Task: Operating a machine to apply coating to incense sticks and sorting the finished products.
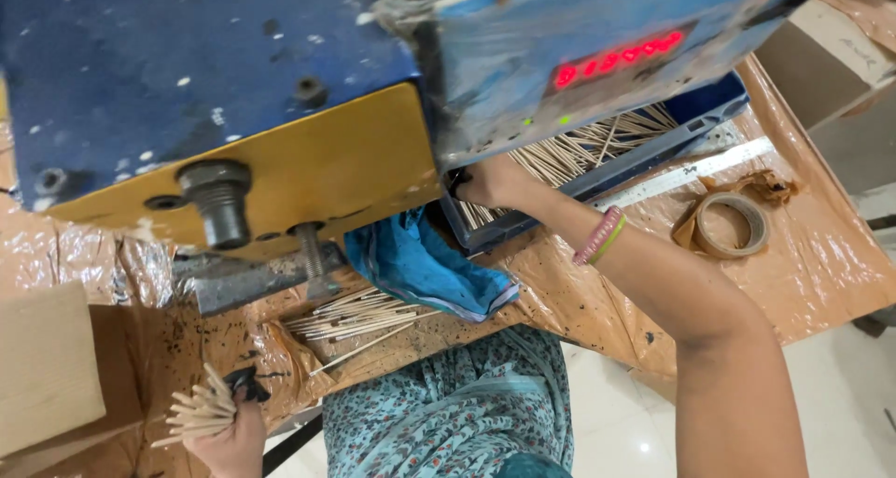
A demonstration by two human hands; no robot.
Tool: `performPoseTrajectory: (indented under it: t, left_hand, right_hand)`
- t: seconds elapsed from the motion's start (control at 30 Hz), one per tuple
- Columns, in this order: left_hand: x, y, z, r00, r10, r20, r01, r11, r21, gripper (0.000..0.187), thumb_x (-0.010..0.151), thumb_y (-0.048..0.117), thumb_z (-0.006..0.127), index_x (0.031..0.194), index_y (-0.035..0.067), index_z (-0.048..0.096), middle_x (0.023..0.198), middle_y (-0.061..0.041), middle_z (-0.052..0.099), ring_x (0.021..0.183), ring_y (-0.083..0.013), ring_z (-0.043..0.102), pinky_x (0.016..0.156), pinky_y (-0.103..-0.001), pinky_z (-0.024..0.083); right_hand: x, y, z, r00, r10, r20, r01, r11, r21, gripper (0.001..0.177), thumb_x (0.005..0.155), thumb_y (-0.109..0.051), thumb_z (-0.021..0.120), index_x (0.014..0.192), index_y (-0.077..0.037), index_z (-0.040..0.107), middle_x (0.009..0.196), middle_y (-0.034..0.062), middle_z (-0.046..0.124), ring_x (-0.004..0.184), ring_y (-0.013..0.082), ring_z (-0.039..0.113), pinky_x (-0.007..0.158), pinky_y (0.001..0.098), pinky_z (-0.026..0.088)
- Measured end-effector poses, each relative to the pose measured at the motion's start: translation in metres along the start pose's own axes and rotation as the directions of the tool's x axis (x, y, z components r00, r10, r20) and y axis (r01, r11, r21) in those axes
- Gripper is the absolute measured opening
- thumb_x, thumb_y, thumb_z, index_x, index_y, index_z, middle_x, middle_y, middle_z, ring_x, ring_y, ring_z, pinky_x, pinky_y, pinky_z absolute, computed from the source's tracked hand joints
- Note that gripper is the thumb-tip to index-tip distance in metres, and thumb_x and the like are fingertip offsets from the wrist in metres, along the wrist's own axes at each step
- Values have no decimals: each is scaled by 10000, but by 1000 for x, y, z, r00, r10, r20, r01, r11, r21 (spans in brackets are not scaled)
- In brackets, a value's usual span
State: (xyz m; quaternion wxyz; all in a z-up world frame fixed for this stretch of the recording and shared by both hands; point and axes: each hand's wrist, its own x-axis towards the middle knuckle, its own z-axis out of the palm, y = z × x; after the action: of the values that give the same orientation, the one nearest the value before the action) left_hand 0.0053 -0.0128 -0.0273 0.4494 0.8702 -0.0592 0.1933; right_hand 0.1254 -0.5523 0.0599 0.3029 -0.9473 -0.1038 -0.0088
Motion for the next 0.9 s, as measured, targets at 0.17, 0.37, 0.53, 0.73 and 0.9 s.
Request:
performPoseTrajectory:
  t: [0.17, 0.37, 0.53, 0.73, 0.9]
  left_hand:
    - [0, 20, 23, 998, 60, 8, -56, 965, -256, 65, 902, -11, 651, 857, -8, 698, 786, -61, 702, 546, -89, 612, 503, -210, 442]
    - [-20, 35, 48, 999, 17, 31, -4, 929, -369, 84, 868, -55, 672, 813, 9, 671, 780, -27, 670, 628, -64, 614, 547, -209, 459]
    - [-15, 86, 68, 974, -226, 28, 190, 739, -646, 254, 866, -136, 597, 1090, -44, 673, 959, -25, 658, 790, -76, 603, 680, -208, 490]
    - [-17, 108, 110, 919, -353, 173, 324, 428, -844, 392, 825, -153, 551, 1163, 35, 620, 1055, 4, 635, 889, -84, 640, 730, -243, 540]
    - [-9, 153, 110, 871, -282, 401, 477, 296, -827, 196, 939, -90, 619, 1076, 4, 723, 901, 23, 641, 735, -69, 551, 597, -228, 446]
  right_hand:
    - [-14, -16, -8, 998, -50, -39, 62, 873, 484, 509, 748, -47, 656, 1254, -24, 607, 1038, 195, 719, 948, 284, 687, 759, 375, 537]
    - [-61, -75, -32, 976, 132, -174, -89, 968, 233, 326, 863, 5, 652, 1187, -4, 684, 871, 136, 683, 702, 177, 618, 679, 330, 521]
    - [-116, -129, -26, 937, 85, -338, 62, 913, 402, 214, 944, -40, 639, 1141, 23, 587, 826, 4, 603, 709, 70, 510, 606, 248, 448]
    - [-153, -140, 21, 996, 29, 82, -83, 600, 796, 88, 974, 19, 662, 1053, 31, 697, 925, -24, 613, 825, 54, 525, 714, 229, 447]
    - [-152, -152, 42, 968, 2, 250, -224, 450, 864, 280, 934, 27, 666, 1212, 58, 684, 1064, 19, 705, 935, 74, 601, 822, 231, 497]
